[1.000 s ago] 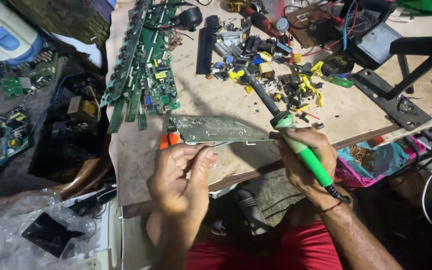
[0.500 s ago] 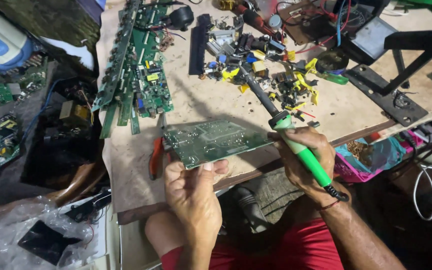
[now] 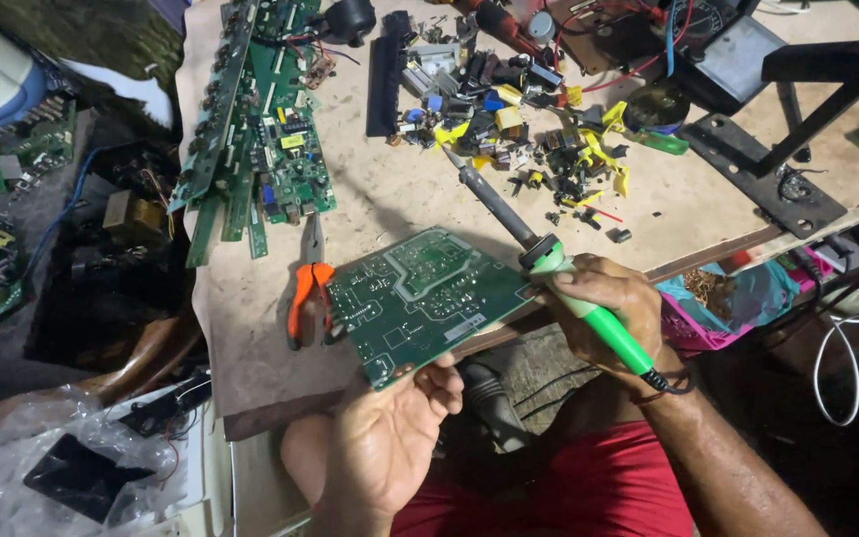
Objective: The person solders a green circuit board using a soldering iron, repeatedly applying heat to various points on the board. The board is rotated and repositioned multiple times to access different areas while soldering continues.
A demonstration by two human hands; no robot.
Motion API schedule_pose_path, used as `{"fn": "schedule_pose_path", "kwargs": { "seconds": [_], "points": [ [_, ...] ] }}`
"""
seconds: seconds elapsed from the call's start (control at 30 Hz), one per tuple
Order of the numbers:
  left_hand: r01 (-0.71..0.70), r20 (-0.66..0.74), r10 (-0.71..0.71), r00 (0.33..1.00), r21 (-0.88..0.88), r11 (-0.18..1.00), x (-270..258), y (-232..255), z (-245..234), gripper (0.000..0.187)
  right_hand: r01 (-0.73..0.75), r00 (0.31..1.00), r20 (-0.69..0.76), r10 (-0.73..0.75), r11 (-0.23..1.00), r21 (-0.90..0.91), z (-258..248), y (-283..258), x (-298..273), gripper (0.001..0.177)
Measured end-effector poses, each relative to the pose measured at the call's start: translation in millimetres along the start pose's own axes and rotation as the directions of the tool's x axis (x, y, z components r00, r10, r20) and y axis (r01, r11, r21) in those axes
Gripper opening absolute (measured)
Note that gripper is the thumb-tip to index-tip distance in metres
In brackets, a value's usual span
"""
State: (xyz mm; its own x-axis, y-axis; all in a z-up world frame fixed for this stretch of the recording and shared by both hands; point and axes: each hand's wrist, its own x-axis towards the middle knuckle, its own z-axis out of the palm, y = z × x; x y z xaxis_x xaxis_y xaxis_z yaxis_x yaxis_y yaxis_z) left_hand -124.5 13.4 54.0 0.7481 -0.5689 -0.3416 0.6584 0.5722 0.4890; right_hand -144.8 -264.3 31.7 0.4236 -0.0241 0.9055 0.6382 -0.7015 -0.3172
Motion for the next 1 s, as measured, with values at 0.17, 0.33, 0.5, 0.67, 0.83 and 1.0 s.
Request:
{"fn": "schedule_pose_path", "kwargs": {
  "seconds": [0.17,0.33,0.5,0.67,0.83,1.0],
  "points": [
    [-0.113,0.262,0.109,0.959,-0.002,0.994,4.0,-13.5,-10.4,0.039,-0.097,0.993,0.073,0.097,0.995,-0.004,-14.0,12.8,-20.6,0.033],
    [-0.15,0.164,0.15,0.975,-0.015,0.989,-1.0,-18.2,2.3,0.028,-0.109,0.991,0.086,0.106,0.993,0.035,-19.0,2.7,-6.2,0.035],
    [-0.452,0.257,0.413,0.874,0.12,0.884,0.5,-14.4,7.4,0.024,-0.171,0.964,0.212,0.16,0.985,0.034,-12.6,24.8,-32.3,0.072],
    [-0.528,0.146,0.511,0.847,0.339,0.779,40.3,-10.5,-33.7,0.028,-0.123,0.982,0.149,0.117,0.992,0.038,0.0,8.4,-19.0,0.05],
    [-0.609,0.237,0.562,0.792,0.251,0.753,49.6,8.5,-38.0,0.048,-0.153,0.942,-0.28,0.184,0.979,0.132,0.7,-37.8,-31.9,0.034],
    [-0.361,0.1,0.379,0.92,0.596,0.717,40.8,26.7,4.8,0.012,-0.085,0.986,-0.141,0.084,0.996,0.0,-3.4,-48.7,-73.8,0.038]
  ]
}}
